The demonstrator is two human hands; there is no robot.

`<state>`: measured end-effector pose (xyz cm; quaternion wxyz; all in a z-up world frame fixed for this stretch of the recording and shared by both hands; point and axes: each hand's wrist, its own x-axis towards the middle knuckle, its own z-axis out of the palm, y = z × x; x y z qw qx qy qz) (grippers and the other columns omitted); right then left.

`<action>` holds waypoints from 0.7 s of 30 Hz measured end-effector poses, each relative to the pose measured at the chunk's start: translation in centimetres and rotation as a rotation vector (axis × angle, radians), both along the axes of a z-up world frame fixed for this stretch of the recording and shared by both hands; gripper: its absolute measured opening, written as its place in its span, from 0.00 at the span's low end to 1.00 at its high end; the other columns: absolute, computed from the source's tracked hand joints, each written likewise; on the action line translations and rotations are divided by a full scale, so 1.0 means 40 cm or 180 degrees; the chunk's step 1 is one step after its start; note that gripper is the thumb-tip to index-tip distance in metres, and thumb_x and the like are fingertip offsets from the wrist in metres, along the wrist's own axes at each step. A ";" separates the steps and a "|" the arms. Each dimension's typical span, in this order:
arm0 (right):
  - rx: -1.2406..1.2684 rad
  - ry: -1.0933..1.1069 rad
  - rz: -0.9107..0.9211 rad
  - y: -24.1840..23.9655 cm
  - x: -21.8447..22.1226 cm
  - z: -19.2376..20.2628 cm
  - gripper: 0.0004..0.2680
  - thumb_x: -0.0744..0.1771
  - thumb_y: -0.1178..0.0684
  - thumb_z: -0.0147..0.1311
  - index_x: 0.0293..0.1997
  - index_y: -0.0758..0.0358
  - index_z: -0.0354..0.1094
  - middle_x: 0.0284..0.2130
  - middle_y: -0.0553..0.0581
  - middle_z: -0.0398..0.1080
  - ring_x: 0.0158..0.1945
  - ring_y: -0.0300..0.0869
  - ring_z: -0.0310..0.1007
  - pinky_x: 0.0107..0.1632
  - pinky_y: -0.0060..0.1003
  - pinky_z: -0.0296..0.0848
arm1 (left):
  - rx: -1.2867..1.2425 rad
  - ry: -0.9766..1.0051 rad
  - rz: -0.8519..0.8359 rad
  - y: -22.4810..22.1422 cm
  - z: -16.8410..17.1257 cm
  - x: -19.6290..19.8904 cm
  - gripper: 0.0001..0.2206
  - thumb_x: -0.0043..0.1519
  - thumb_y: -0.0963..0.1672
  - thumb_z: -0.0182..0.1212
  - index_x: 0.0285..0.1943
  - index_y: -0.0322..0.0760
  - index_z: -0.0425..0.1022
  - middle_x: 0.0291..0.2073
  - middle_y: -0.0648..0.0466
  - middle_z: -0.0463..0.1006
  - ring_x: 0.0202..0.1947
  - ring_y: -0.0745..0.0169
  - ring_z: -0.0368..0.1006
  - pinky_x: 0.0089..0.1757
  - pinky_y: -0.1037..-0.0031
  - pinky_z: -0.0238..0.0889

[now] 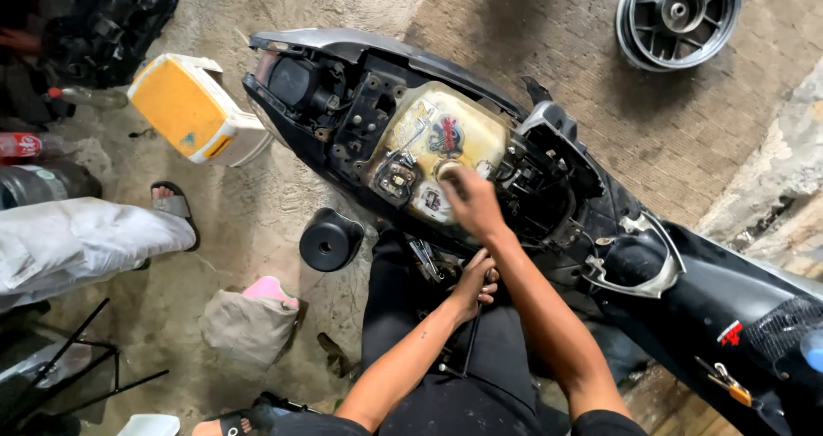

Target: Repairing internal components of a motorcycle using a T-handle wrench and hands

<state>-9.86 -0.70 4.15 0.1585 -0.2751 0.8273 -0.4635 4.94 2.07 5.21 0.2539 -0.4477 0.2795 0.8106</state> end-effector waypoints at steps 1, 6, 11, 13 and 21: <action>0.0016 -0.0014 -0.0037 0.063 -0.002 -0.016 0.04 0.68 0.52 0.59 0.45 0.55 0.72 0.32 0.58 0.74 0.38 0.56 0.78 0.41 0.43 0.74 | 0.0016 -0.0014 -0.0037 -0.009 0.028 -0.001 0.25 0.63 0.48 0.54 0.72 0.51 0.62 0.27 0.60 0.56 0.19 0.79 0.53 0.18 0.95 0.43; 0.1072 -0.1114 -0.0565 0.288 0.050 -0.155 0.06 0.64 0.50 0.63 0.43 0.53 0.77 0.33 0.61 0.78 0.43 0.57 0.79 0.47 0.49 0.74 | 0.0075 -0.0009 -0.0370 0.030 0.014 0.015 0.26 0.65 0.49 0.58 0.74 0.50 0.62 0.25 0.59 0.57 0.18 0.77 0.53 0.17 0.94 0.42; 0.1575 -0.1760 -0.0314 0.261 0.131 -0.274 0.08 0.62 0.49 0.62 0.41 0.54 0.78 0.31 0.60 0.80 0.46 0.59 0.79 0.50 0.53 0.75 | 0.0119 -0.0270 -0.0452 0.103 -0.120 0.064 0.21 0.64 0.48 0.56 0.67 0.46 0.66 0.24 0.60 0.59 0.17 0.79 0.54 0.15 0.93 0.44; 0.1593 -0.1913 -0.0328 0.244 0.150 -0.314 0.08 0.62 0.49 0.62 0.41 0.54 0.78 0.29 0.59 0.80 0.46 0.58 0.80 0.50 0.53 0.75 | 0.0107 -0.0375 -0.0451 0.114 -0.172 0.081 0.18 0.64 0.47 0.52 0.64 0.45 0.67 0.24 0.60 0.60 0.17 0.79 0.54 0.16 0.93 0.44; 0.1593 -0.2068 -0.0524 0.216 0.161 -0.304 0.09 0.65 0.49 0.61 0.47 0.56 0.78 0.36 0.62 0.80 0.49 0.59 0.79 0.53 0.54 0.75 | 0.0085 -0.0428 -0.0531 0.041 -0.081 0.047 0.22 0.63 0.44 0.47 0.67 0.34 0.60 0.27 0.61 0.60 0.19 0.78 0.55 0.17 0.91 0.47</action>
